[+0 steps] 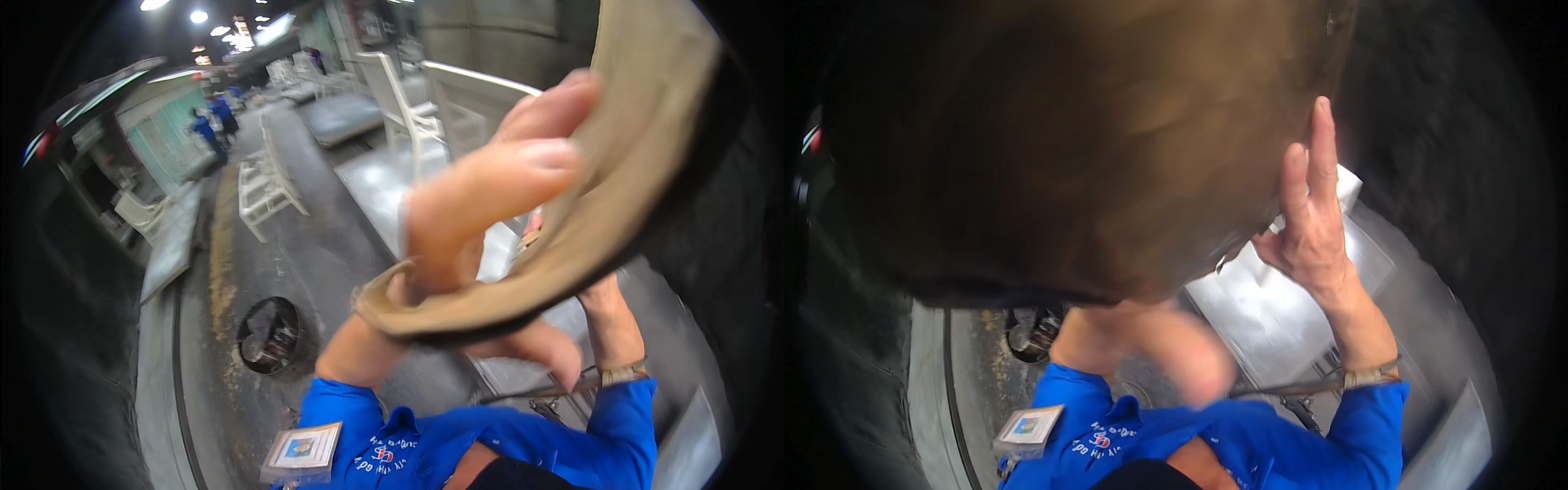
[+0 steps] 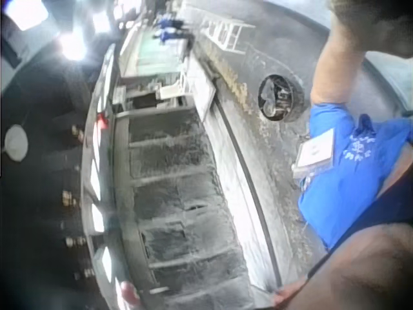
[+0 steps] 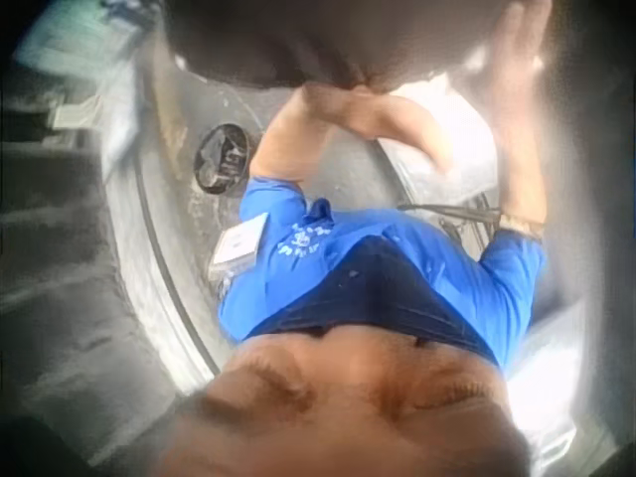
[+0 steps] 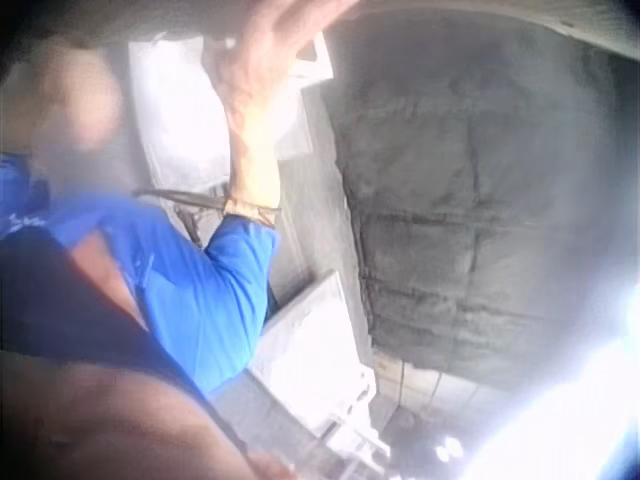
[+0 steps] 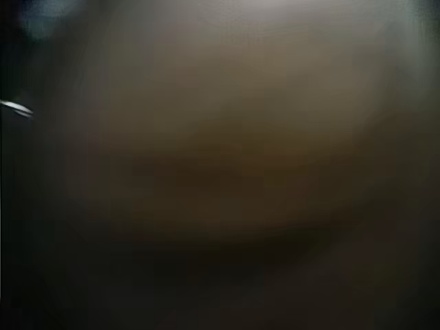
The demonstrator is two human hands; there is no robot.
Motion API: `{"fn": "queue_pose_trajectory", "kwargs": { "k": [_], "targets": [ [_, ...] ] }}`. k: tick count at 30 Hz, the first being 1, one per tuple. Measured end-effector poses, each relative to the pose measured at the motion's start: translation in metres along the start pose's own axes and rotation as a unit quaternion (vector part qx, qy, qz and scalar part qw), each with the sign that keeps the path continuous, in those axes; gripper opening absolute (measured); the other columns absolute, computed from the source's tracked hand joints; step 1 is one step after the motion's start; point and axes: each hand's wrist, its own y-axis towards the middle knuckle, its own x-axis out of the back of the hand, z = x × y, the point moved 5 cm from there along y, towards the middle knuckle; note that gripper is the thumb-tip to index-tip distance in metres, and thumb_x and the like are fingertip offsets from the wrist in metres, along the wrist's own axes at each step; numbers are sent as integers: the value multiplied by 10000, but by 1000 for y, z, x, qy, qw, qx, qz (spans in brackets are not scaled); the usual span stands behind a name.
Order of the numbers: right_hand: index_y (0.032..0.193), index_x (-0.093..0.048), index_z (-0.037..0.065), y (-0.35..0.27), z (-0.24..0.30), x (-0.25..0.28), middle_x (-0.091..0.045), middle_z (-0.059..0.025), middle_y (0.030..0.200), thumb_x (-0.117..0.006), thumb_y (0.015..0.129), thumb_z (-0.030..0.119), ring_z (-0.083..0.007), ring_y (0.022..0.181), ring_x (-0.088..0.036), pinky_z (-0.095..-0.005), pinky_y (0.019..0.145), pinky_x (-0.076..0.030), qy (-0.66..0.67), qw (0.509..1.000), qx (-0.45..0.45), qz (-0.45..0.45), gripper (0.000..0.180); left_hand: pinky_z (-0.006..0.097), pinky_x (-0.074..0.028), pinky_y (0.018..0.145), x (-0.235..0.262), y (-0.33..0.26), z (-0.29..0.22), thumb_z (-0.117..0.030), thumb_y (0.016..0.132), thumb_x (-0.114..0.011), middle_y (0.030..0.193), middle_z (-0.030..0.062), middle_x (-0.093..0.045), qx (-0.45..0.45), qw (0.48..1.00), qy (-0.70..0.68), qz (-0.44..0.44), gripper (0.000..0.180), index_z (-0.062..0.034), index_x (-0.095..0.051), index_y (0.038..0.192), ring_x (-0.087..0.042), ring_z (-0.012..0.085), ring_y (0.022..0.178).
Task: The person spray paints white chair frames using a handheld spray gun. They repeatedly pick up chairs, rotate them to coat all sides, and place them back on the floor. The process is repeated for multiple chairs in a workshop setting.
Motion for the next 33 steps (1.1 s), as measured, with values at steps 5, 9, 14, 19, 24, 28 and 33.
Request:
{"fn": "queue_pose_trajectory", "kwargs": {
  "k": [5, 9, 14, 19, 24, 28, 33],
  "targets": [
    [1591, -410, 183, 85, 13, -71, -187, -326, 1661, -814, 750, 75, -537, 1511, -256, -575, 1226, -288, 147, 980, 91, -96, 938, 360, -529, 982, 58, 5, 10, -36, 915, -761, 1192, 170, -714, -301, 825, 445, -174, 324, 23, -693, 1226, -696, 273, 1062],
    [1512, -533, 140, 93, -22, -96, -280, -247, 1655, -865, 715, 89, -455, 1503, -335, -489, 1194, -371, 111, 992, 67, -16, 866, 410, -565, 933, 130, 1, -16, -36, 921, -702, 1090, 205, -756, -259, 525, 743, -324, 274, 44, -739, 1180, -732, 315, 947],
    [1451, -571, 141, 96, -170, -93, -394, -294, 1563, -883, 725, 223, -516, 1410, -411, -548, 1140, -414, -166, 974, -86, -130, 794, 345, -593, 870, 250, -25, -35, -63, 907, -767, 1186, 191, -719, -267, 695, 325, -583, 344, 160, -694, 1158, -698, 225, 954],
    [1460, -587, 166, 60, -277, -123, -504, -238, 1515, -782, 848, 570, -407, 1401, -491, -514, 1135, -438, -117, 969, -217, -37, 759, 400, -539, 1036, 323, -55, -45, -25, 932, -733, 1394, 181, -623, -299, 711, 278, -573, 401, 181, -625, 1259, -636, 251, 1154],
    [1228, -700, 58, 19, -302, -153, -754, -44, 1021, -761, 946, 456, -141, 945, -690, -312, 844, -551, 142, 911, -383, -59, 491, 407, -525, 1054, 402, -59, 27, -8, 939, -713, 1422, 158, -607, -220, 778, 276, -519, 448, 107, -594, 1356, -630, 257, 1182],
    [1141, -709, 47, 17, -291, -148, -754, -51, 990, -767, 955, 404, -126, 868, -699, -280, 780, -557, 38, 933, -329, -138, 406, 384, -521, 1040, 457, -53, 136, 14, 938, -695, 1407, 154, -617, -158, 826, 228, -490, 441, 93, -593, 1360, -634, 253, 1175],
    [1238, -695, 5, -27, -275, -86, -724, -43, 1076, -783, 962, 267, -130, 992, -653, -274, 896, -515, -61, 903, -388, -174, 390, 341, -578, 871, 510, -51, 244, 44, 938, -652, 1349, 161, -646, -16, 841, 194, -504, 448, 17, -597, 1381, -662, 218, 1099]
  ]
}}
